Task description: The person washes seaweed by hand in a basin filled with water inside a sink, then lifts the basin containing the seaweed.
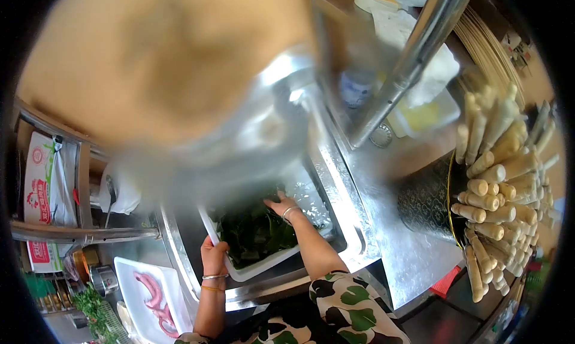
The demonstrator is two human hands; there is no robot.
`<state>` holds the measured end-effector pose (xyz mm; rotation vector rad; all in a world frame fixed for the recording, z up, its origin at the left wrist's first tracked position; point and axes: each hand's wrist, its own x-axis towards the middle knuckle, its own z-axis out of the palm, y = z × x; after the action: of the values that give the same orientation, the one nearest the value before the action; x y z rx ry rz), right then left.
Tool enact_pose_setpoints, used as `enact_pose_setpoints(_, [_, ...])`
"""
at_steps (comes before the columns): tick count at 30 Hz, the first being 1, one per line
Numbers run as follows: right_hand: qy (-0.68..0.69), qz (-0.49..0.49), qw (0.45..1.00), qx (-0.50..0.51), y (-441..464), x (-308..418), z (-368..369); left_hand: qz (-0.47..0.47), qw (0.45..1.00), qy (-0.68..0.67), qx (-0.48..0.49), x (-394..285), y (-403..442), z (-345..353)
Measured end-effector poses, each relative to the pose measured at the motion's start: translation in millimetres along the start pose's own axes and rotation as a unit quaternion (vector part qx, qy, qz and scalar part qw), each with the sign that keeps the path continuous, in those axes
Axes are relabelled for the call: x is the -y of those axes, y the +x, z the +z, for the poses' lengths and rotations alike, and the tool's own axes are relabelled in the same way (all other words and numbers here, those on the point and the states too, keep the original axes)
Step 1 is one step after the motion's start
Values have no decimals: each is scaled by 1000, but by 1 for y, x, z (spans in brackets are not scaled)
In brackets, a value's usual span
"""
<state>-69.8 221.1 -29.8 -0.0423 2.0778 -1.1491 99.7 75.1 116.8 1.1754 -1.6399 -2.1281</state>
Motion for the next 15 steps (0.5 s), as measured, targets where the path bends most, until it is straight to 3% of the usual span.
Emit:
enact_pose_setpoints(7, [-7, 11, 999, -36, -12, 10, -6, 15, 1000, -1, 8, -8, -6, 11])
enact_pose_setpoints(10, [29, 27, 999, -7, -12, 11, -7, 16, 1000, -6, 8, -9, -7, 14])
enact_pose_setpoints(15, [11, -32, 999, 12, 13, -11, 5, 15, 1000, -12, 4, -15, -11, 19])
